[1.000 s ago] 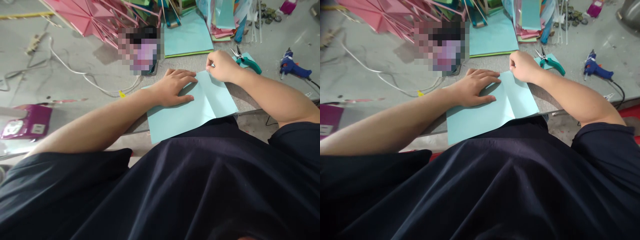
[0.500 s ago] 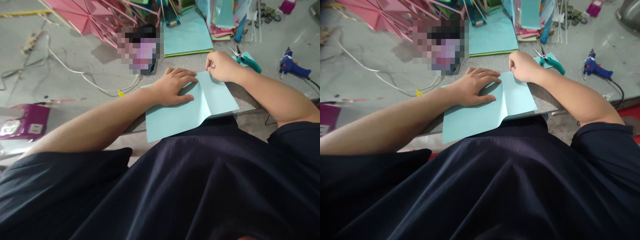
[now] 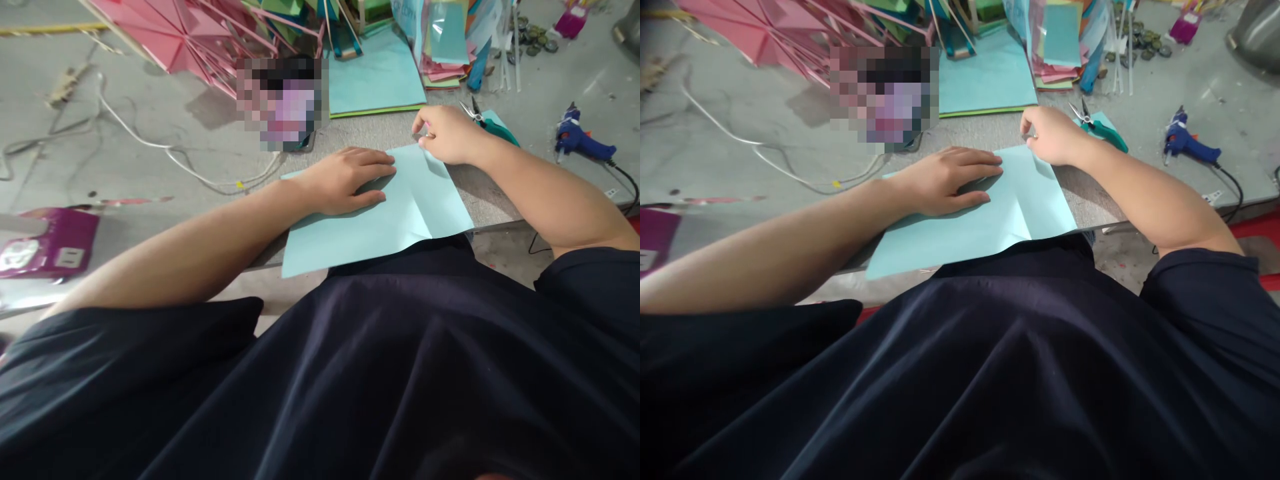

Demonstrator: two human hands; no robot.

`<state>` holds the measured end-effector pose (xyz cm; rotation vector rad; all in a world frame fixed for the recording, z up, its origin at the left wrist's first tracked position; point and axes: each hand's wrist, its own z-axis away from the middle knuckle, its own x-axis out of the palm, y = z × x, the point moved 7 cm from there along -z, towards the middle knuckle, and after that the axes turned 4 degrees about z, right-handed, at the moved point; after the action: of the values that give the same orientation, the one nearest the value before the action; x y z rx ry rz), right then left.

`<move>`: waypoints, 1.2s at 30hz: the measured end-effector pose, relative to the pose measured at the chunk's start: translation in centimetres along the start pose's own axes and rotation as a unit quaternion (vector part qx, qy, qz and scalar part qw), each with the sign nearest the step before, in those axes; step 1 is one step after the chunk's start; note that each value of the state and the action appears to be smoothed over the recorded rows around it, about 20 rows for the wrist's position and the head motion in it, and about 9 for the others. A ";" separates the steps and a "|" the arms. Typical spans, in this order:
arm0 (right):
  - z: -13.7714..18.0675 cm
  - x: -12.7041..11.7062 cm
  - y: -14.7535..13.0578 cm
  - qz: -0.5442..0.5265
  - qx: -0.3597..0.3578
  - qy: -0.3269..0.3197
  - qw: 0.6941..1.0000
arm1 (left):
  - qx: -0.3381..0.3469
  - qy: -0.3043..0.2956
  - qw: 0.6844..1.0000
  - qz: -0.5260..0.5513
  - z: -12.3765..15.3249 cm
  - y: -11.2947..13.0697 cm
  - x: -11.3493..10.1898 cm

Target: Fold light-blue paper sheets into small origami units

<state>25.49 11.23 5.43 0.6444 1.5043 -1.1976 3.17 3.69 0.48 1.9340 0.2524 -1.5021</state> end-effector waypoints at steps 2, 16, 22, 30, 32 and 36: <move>-0.1 0.3 0.0 0.005 -0.006 -0.006 1.000 | -0.002 0.002 1.000 -0.002 0.1 0.0 0.0; -1.8 1.2 2.0 0.041 -0.009 -0.003 0.999 | 0.004 -0.042 0.998 -0.041 0.2 -0.6 0.2; -1.9 1.2 2.4 0.005 -0.009 0.026 1.000 | 0.000 -0.038 0.999 -0.036 0.5 -2.0 -0.5; -1.6 1.2 2.0 -0.021 -0.046 0.043 0.998 | 0.031 -0.024 0.999 -0.009 0.7 -1.0 -0.2; -1.6 1.1 1.8 -0.029 -0.053 0.041 0.997 | 0.020 -0.024 0.999 -0.006 0.6 -0.9 -0.1; -1.4 0.9 1.1 -0.039 -0.053 0.018 0.998 | -0.003 -0.033 0.999 -0.007 0.4 -1.1 0.0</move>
<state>25.64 12.70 4.09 0.5431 1.6239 -1.1625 2.27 4.22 -0.02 1.8787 0.2407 -1.5681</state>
